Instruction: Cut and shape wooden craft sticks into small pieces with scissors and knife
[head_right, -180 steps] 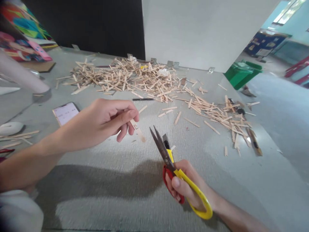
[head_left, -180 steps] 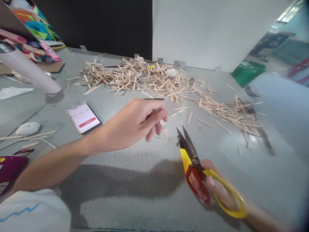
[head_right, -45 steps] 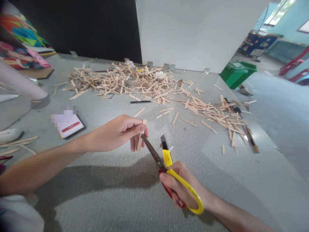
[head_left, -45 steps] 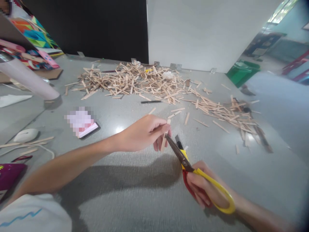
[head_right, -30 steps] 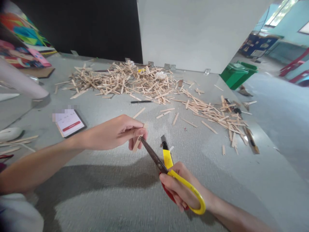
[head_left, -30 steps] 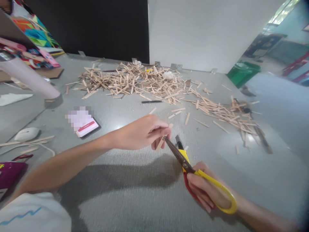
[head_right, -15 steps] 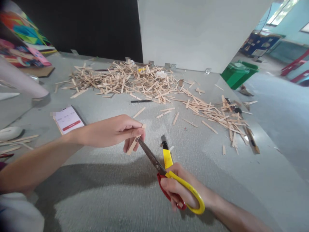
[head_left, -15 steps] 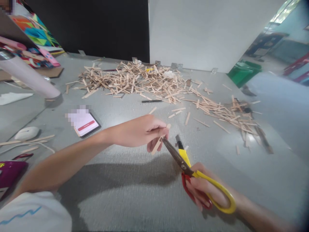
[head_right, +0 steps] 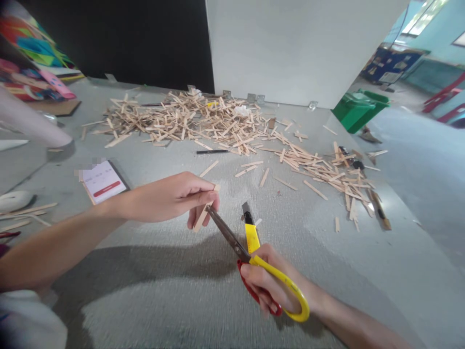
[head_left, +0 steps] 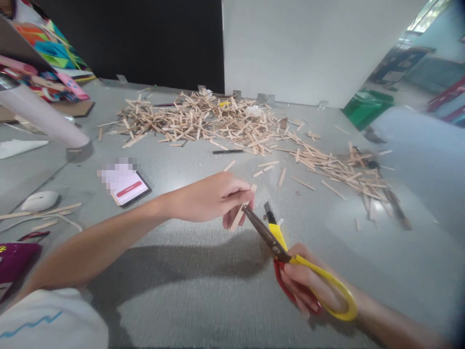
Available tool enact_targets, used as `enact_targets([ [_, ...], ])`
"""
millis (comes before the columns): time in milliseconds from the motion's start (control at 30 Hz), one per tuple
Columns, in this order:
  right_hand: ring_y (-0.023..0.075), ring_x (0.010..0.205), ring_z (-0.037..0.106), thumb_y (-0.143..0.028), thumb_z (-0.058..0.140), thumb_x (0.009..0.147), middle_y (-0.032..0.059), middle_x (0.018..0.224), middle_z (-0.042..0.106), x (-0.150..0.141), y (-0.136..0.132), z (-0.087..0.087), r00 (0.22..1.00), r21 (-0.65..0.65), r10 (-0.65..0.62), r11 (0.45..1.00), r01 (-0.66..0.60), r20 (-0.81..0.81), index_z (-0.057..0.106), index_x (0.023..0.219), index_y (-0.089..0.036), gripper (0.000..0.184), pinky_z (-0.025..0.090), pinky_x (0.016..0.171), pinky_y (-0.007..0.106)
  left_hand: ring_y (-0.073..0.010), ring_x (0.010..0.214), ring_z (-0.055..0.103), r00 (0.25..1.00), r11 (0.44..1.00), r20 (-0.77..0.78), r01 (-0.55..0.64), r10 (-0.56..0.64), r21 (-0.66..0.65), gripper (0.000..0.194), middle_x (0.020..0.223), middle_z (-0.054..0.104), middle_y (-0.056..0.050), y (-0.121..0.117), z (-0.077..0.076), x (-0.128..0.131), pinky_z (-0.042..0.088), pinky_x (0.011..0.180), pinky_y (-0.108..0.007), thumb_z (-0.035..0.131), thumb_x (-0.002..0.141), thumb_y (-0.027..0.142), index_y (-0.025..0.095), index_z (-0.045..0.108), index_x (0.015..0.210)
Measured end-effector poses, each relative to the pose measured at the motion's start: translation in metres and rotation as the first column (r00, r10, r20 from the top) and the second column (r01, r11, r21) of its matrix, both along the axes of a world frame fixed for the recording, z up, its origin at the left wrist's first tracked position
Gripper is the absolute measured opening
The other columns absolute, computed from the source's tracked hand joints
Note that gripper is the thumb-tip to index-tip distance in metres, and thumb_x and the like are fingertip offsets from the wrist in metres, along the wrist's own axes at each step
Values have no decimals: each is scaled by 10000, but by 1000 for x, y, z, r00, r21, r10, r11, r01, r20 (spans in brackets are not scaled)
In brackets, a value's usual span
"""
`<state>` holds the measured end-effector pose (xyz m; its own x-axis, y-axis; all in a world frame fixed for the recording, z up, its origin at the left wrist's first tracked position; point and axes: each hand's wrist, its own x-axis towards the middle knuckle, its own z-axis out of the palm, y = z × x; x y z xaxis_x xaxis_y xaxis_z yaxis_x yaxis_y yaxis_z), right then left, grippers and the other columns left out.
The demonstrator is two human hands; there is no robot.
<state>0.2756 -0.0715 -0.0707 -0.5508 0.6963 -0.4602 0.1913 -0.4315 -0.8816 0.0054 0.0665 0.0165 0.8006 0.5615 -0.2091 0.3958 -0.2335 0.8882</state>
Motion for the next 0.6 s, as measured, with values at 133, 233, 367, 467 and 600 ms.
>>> enact_targets([
  [133, 67, 327, 322, -838, 563, 933, -84, 402, 335, 0, 0, 0, 1000, -24, -6, 1000, 6, 2, 414, 548, -241, 726, 386, 391, 212, -133, 607, 747, 1000, 1000, -1, -6, 6, 0, 372, 799, 788, -13, 0, -2, 0, 539, 626, -215, 444, 1159, 408, 190, 660, 948],
  [233, 61, 310, 322, -808, 558, 956, -79, 377, 344, -1, 1, -2, 1000, -17, -2, 1000, 2, 4, 407, 526, -239, 729, 353, 367, 192, -128, 610, 744, 1000, 999, 14, -2, 2, 40, 372, 802, 787, -21, 1, -4, -1, 534, 618, -210, 447, 1160, 391, 184, 664, 940],
  [367, 57, 281, 341, -755, 552, 989, -74, 333, 330, -1, 3, -7, 999, 19, 3, 1000, -3, -37, 384, 469, -239, 752, 295, 333, 171, -120, 604, 724, 999, 991, 32, 18, -23, 132, 393, 795, 785, -41, 3, -4, -3, 525, 613, -207, 461, 1153, 357, 170, 680, 886],
  [467, 61, 264, 352, -742, 542, 1007, -78, 328, 327, 2, 3, -11, 997, -22, 3, 1000, -5, -76, 378, 462, -246, 755, 299, 312, 168, -107, 595, 701, 999, 982, 25, 27, -32, 188, 390, 776, 774, -29, 4, -3, -3, 507, 614, -197, 465, 1147, 316, 173, 682, 857],
  [600, 62, 267, 365, -740, 538, 1019, -73, 335, 359, 4, 3, -13, 997, -11, 8, 1000, -9, -79, 393, 482, -243, 746, 304, 319, 170, -116, 599, 697, 999, 981, 33, 29, -36, 190, 376, 769, 769, -28, 5, -4, -3, 503, 611, -205, 479, 1145, 325, 177, 695, 876],
])
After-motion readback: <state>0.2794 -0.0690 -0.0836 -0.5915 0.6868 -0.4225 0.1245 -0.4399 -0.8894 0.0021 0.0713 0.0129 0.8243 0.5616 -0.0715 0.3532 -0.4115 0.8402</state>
